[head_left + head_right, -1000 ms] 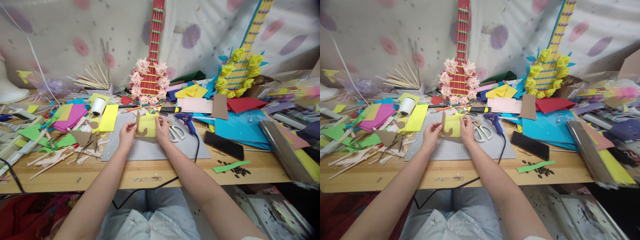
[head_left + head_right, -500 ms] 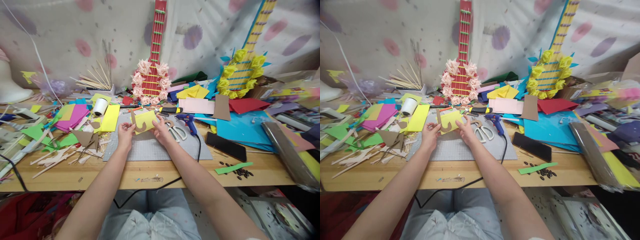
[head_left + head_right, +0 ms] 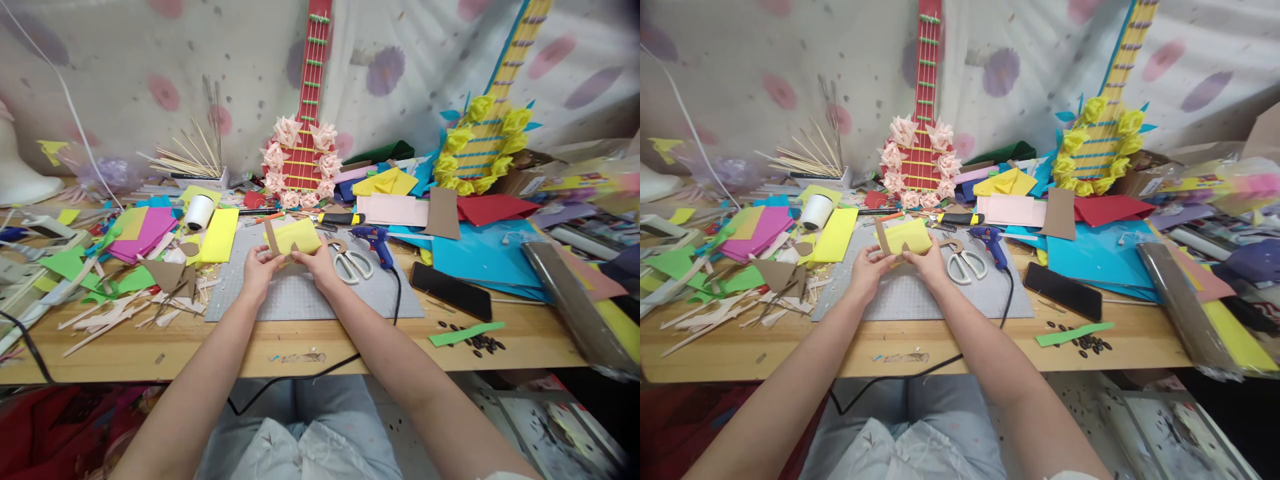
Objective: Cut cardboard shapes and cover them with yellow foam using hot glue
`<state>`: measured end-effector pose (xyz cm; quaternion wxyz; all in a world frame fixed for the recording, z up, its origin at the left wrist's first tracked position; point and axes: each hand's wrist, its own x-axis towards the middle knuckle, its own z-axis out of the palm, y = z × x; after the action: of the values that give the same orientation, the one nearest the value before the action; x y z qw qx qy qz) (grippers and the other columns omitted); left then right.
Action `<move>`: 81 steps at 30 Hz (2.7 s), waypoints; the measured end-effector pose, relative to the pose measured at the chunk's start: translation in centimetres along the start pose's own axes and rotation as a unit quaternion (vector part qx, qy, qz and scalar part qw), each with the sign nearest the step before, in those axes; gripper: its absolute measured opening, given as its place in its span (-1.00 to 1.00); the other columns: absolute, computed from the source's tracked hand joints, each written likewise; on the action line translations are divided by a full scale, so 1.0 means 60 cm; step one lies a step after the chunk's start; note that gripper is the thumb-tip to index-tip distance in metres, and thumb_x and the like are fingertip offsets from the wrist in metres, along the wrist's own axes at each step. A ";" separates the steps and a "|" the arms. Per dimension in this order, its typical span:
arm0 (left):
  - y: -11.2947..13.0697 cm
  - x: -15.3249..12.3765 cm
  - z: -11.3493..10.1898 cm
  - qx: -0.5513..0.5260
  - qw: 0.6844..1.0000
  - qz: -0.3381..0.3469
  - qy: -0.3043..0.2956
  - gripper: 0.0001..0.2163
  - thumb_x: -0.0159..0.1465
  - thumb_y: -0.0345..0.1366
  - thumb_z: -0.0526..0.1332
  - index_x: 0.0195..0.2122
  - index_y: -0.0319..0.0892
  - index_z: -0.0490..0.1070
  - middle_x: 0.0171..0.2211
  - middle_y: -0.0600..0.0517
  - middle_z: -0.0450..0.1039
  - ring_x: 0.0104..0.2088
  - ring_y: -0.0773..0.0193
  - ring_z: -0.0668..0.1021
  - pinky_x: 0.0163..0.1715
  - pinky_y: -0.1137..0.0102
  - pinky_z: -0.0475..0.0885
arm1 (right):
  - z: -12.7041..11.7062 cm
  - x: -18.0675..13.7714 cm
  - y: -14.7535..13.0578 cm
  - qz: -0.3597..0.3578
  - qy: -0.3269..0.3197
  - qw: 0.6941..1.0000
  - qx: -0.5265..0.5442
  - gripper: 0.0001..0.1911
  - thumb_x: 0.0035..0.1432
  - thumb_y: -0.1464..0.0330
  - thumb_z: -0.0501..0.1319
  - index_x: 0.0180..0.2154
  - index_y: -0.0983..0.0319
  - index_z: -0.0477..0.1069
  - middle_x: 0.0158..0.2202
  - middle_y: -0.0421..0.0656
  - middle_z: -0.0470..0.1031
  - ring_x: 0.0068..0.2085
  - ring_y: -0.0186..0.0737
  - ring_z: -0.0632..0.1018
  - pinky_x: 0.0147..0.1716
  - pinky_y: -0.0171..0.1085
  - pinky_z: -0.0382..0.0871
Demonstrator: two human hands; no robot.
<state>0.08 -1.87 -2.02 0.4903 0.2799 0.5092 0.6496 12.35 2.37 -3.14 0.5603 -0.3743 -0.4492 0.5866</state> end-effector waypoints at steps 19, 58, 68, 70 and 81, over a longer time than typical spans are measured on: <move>0.002 -0.006 0.002 0.071 0.996 -0.006 -0.049 -0.44 -0.27 -0.38 0.44 -0.23 -0.19 0.22 -0.45 0.01 0.53 -0.44 0.21 0.57 -0.35 0.28 0.46 | -0.002 0.005 0.002 0.004 0.034 0.999 0.009 -0.29 -0.44 0.36 0.41 -0.17 0.17 0.17 -0.21 -0.18 0.42 -0.24 -0.28 0.45 -0.28 -0.28 0.38; 0.010 0.002 -0.008 -0.001 1.000 0.003 0.000 -0.72 -0.17 -0.33 0.37 -0.41 -0.26 0.40 -0.52 0.04 0.50 -0.50 0.36 0.53 -0.46 0.49 0.41 | -0.010 0.003 -0.003 0.054 -0.047 0.997 -0.025 -0.28 -0.45 0.44 0.41 -0.17 0.17 0.15 -0.20 -0.19 0.43 -0.24 -0.23 0.49 -0.35 -0.26 0.45; 0.013 0.015 -0.021 -0.073 0.997 -0.021 -0.001 -0.76 -0.16 -0.41 0.37 -0.41 -0.27 0.48 -0.41 -0.01 0.53 -0.42 0.34 0.54 -0.36 0.44 0.44 | -0.016 0.005 -0.004 0.055 -0.060 0.993 -0.082 -0.28 -0.43 0.47 0.39 -0.15 0.19 0.15 -0.17 -0.17 0.43 -0.18 -0.19 0.48 -0.24 -0.16 0.47; 0.016 0.015 -0.021 -0.083 0.996 -0.019 -0.001 -0.78 -0.15 -0.43 0.36 -0.42 -0.27 0.48 -0.40 -0.01 0.54 -0.40 0.34 0.55 -0.34 0.44 0.45 | -0.017 0.005 -0.004 0.052 -0.066 0.993 -0.087 -0.29 -0.43 0.48 0.38 -0.15 0.18 0.16 -0.17 -0.16 0.43 -0.19 -0.19 0.48 -0.29 -0.19 0.48; 0.024 0.020 -0.026 -0.127 0.992 0.009 0.027 -0.81 -0.10 -0.49 0.32 -0.41 -0.22 0.50 -0.39 0.03 0.54 -0.37 0.37 0.54 -0.29 0.45 0.44 | -0.022 0.007 0.002 0.057 -0.097 0.985 -0.131 -0.22 -0.40 0.47 0.36 -0.05 0.20 0.14 -0.10 -0.12 0.38 -0.12 -0.15 0.45 -0.31 -0.21 0.48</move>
<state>-2.18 -1.37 -1.36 0.5020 0.2027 0.4330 0.7208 13.54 2.92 -3.67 0.4256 -0.4110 -0.5525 0.5871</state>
